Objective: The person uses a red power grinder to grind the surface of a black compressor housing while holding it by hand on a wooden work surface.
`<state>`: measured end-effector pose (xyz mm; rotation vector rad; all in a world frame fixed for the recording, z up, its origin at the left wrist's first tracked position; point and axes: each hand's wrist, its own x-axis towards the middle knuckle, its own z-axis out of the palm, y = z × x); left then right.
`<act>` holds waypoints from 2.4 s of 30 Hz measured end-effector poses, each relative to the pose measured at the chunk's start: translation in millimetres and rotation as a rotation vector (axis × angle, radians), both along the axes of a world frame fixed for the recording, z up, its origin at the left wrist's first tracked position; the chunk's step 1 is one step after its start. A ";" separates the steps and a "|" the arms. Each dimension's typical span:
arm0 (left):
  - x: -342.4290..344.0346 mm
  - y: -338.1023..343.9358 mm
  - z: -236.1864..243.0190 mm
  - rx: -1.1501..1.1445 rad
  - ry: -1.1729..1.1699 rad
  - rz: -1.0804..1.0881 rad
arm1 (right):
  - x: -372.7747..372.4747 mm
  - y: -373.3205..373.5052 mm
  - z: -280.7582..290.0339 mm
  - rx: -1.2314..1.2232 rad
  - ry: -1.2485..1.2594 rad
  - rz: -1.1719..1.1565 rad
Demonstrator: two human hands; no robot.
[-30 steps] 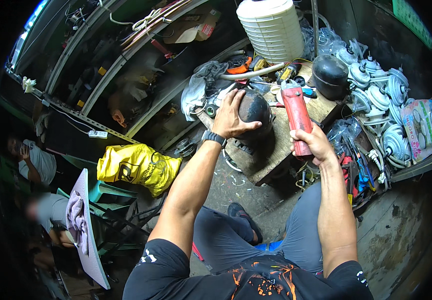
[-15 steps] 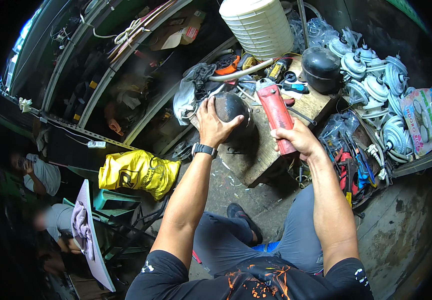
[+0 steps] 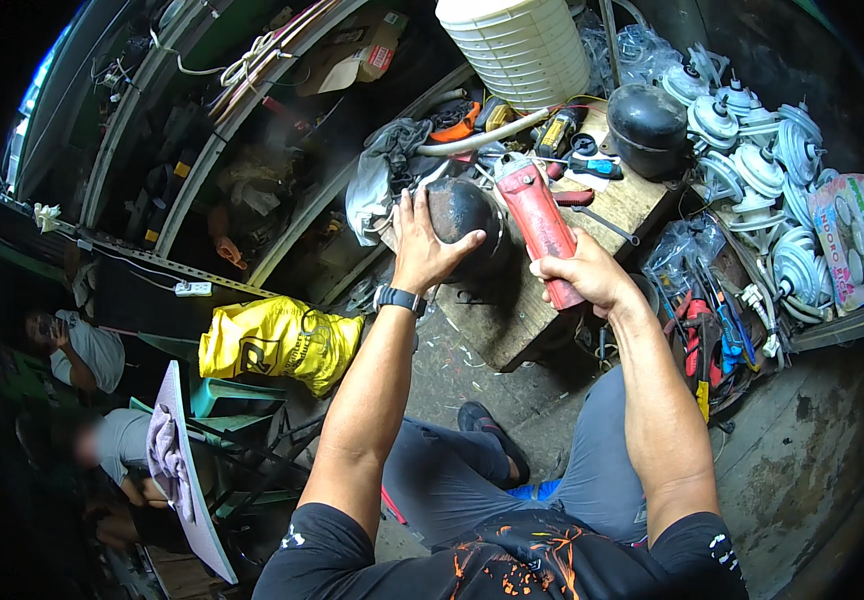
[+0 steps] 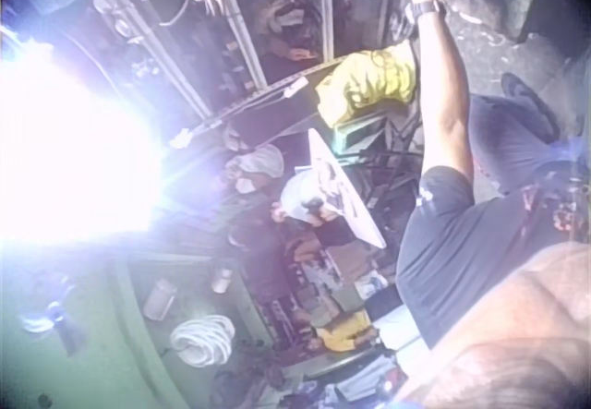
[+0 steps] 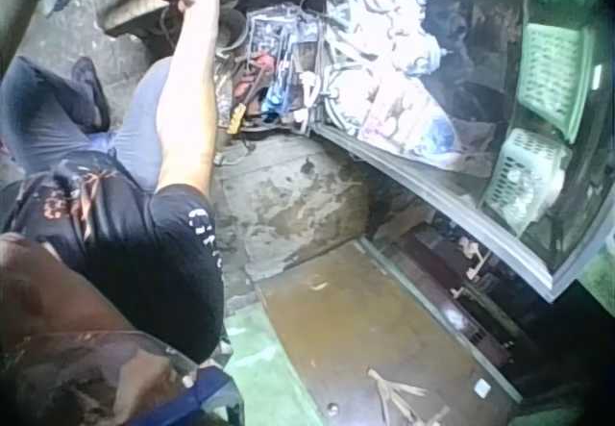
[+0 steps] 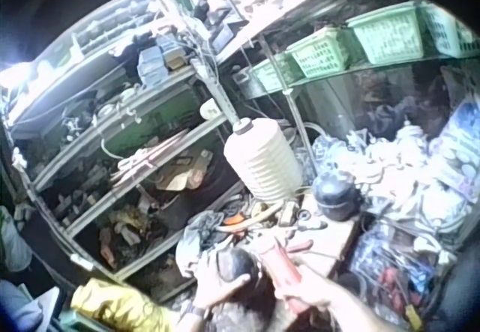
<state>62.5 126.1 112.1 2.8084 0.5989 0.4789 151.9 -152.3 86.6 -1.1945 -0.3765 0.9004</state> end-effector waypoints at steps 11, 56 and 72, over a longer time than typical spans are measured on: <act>1.6 0.6 -2.0 -0.014 -0.012 -0.001 | -3.4 1.5 -5.6 -0.088 -0.061 -0.021; 2.2 -1.6 -4.5 -0.025 -0.033 0.019 | -1.9 6.2 -9.5 -0.050 -0.058 0.017; 0.5 3.8 -2.4 -0.039 0.027 -0.023 | -4.3 5.6 6.6 -0.025 -0.025 0.055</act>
